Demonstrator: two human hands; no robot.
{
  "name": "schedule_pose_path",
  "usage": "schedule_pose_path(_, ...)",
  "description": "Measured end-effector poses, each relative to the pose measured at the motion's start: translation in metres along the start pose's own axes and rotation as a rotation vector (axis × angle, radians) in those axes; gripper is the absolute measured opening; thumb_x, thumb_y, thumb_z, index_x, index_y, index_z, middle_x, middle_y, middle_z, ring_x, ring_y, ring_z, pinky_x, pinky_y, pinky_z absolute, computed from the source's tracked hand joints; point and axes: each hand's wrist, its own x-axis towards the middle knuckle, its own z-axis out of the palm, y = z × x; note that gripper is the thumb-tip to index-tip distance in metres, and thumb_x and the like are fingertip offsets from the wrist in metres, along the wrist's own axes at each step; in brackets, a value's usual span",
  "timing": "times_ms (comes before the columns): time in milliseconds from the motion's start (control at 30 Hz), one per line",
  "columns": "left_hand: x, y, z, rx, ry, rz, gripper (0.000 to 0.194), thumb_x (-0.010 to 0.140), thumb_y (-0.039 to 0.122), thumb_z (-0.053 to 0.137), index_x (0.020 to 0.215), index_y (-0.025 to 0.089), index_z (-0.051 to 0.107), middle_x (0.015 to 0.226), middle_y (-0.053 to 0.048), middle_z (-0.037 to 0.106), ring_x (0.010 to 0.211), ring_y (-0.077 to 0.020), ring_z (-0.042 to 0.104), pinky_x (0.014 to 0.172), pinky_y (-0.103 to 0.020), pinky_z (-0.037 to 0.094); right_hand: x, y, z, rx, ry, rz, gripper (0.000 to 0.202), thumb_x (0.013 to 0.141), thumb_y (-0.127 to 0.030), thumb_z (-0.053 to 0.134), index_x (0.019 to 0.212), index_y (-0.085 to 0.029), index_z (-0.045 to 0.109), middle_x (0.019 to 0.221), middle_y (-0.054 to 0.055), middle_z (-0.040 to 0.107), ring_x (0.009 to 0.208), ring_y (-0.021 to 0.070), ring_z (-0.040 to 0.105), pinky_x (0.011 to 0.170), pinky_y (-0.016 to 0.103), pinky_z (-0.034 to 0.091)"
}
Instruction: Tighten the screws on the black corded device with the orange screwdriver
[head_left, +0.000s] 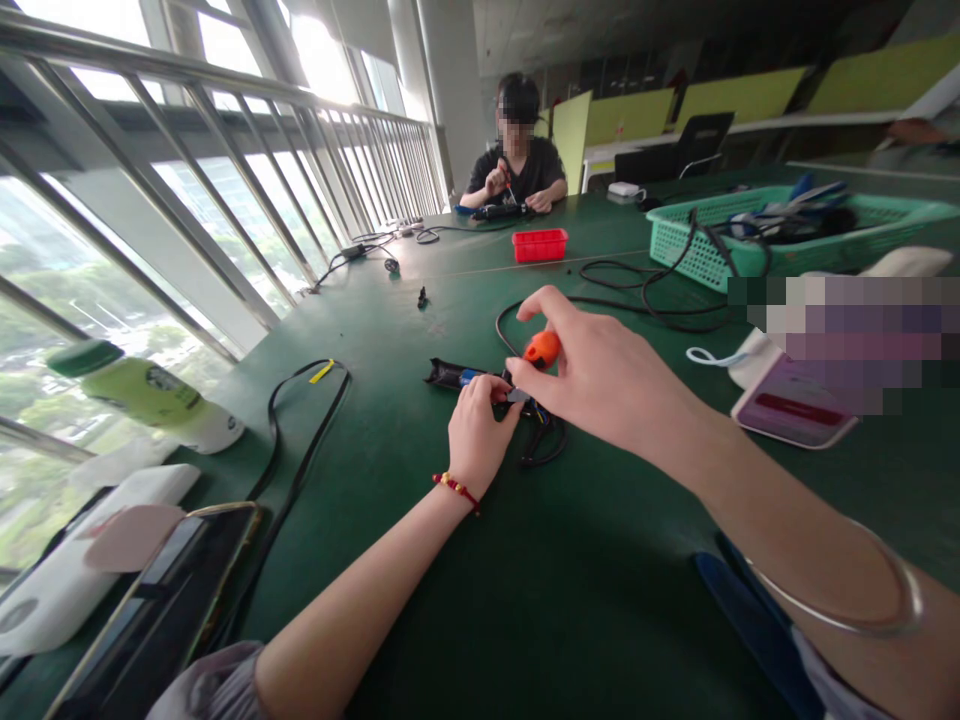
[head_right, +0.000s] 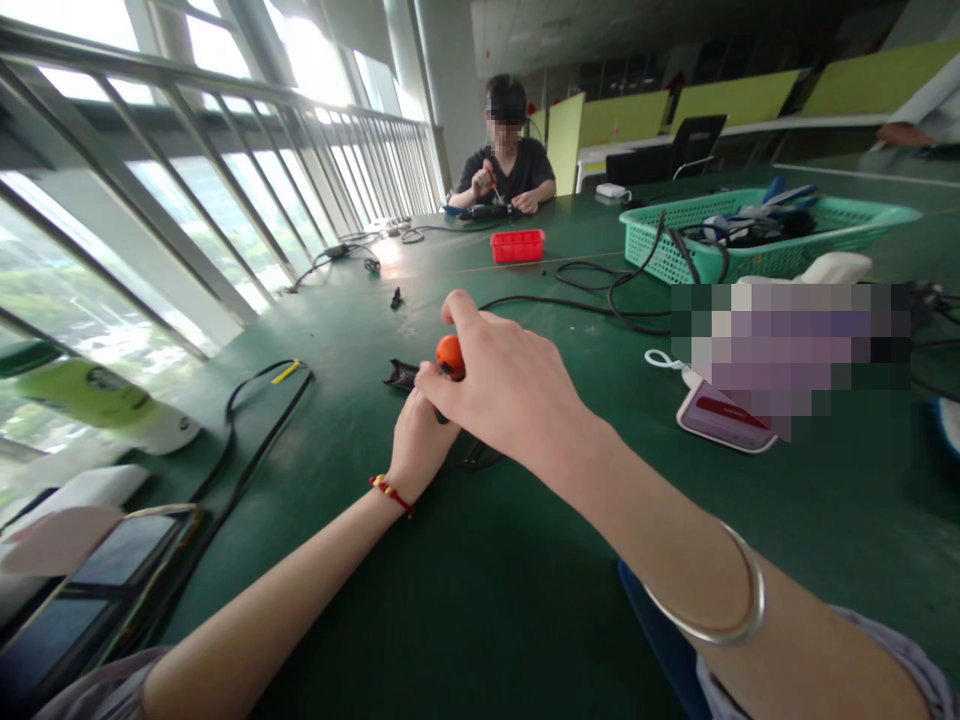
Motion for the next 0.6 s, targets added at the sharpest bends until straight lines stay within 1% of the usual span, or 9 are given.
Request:
schedule_pose_path(67,-0.0001,-0.0003,0.0002,0.003,0.005,0.012,0.019,0.072,0.014,0.06,0.088,0.02,0.051,0.09,-0.002,0.06,0.088,-0.0186,0.056,0.077,-0.03,0.046,0.0,-0.0004,0.0013,0.004,-0.018,0.036,0.041,0.083,-0.055,0.04,0.101,-0.021,0.054,0.065,0.001,0.06,0.054,0.016,0.053,0.047,0.024,0.03)
schedule_pose_path(133,0.0,-0.0001,0.0004,0.012,0.004,0.015,0.018,0.072,0.015,0.06,0.088,0.02,0.051,0.089,-0.002,0.06,0.087,-0.0182,0.056,0.076,-0.03,0.046,0.0005,-0.0006,0.0022,0.001,-0.03,0.05,0.047,0.083,-0.061,0.034,0.091,-0.021,0.058,0.057,0.0,0.057,0.053,0.0166,0.053,0.047,0.024,0.029)
schedule_pose_path(200,0.0002,0.0004,0.0005,0.022,0.001,0.011,0.018,0.073,0.016,0.06,0.087,0.02,0.051,0.089,-0.002,0.06,0.085,-0.0178,0.056,0.075,-0.029,0.046,0.0014,-0.0002,0.0025,-0.01,-0.005,0.035,0.037,0.083,-0.054,0.04,0.089,-0.022,0.059,0.057,0.0,0.057,0.053,0.0162,0.053,0.047,0.024,0.029)
schedule_pose_path(267,0.0005,0.0011,0.0004,0.024,-0.002,0.005,0.017,0.073,0.017,0.06,0.087,0.02,0.051,0.089,-0.002,0.06,0.084,-0.0173,0.055,0.074,-0.029,0.046,0.0026,0.001,0.0023,-0.009,0.035,0.011,0.025,0.081,-0.039,0.05,0.098,-0.022,0.056,0.062,-0.001,0.059,0.055,0.0151,0.053,0.048,0.023,0.029)
schedule_pose_path(333,0.0005,0.0016,0.0002,0.017,-0.007,-0.003,0.017,0.074,0.017,0.06,0.087,0.02,0.05,0.09,-0.002,0.059,0.084,-0.017,0.055,0.075,-0.029,0.046,0.0038,0.0027,0.0018,-0.007,0.078,-0.003,0.032,0.075,-0.03,0.056,0.106,-0.022,0.053,0.067,-0.001,0.061,0.056,0.0143,0.054,0.049,0.023,0.03)
schedule_pose_path(433,0.0002,0.0022,-0.0005,0.019,-0.007,-0.008,0.016,0.074,0.016,0.06,0.085,0.02,0.049,0.087,-0.002,0.058,0.083,-0.0169,0.054,0.074,-0.029,0.045,0.0048,0.0048,0.0009,-0.005,0.095,-0.001,0.031,0.075,-0.039,0.056,0.101,-0.023,0.054,0.067,-0.001,0.061,0.055,0.0143,0.054,0.048,0.023,0.029)
schedule_pose_path(500,0.0,0.0022,-0.0008,0.024,-0.01,-0.001,0.015,0.074,0.016,0.06,0.083,0.02,0.048,0.083,-0.001,0.057,0.081,-0.0167,0.054,0.072,-0.028,0.044,0.005,0.0051,0.0004,-0.022,0.08,0.022,0.032,0.081,-0.049,0.045,0.091,-0.022,0.058,0.061,0.0,0.059,0.054,0.0154,0.053,0.047,0.024,0.028)
schedule_pose_path(533,0.0,0.0021,-0.0009,0.024,-0.012,0.003,0.015,0.074,0.016,0.059,0.083,0.02,0.048,0.082,-0.001,0.056,0.081,-0.0165,0.054,0.072,-0.028,0.044,0.0049,0.0049,0.0001,-0.039,0.074,0.034,0.036,0.084,-0.051,0.039,0.086,-0.022,0.059,0.059,0.0,0.057,0.054,0.0159,0.053,0.047,0.024,0.027)
schedule_pose_path(600,0.0001,0.0017,-0.0006,0.02,-0.017,0.007,0.015,0.074,0.015,0.059,0.082,0.02,0.048,0.082,0.0,0.056,0.081,-0.0162,0.054,0.072,-0.028,0.044,0.0045,0.0044,-0.0003,-0.074,0.077,0.051,0.037,0.087,-0.046,0.034,0.08,-0.021,0.06,0.057,0.001,0.056,0.053,0.0162,0.053,0.047,0.025,0.026)
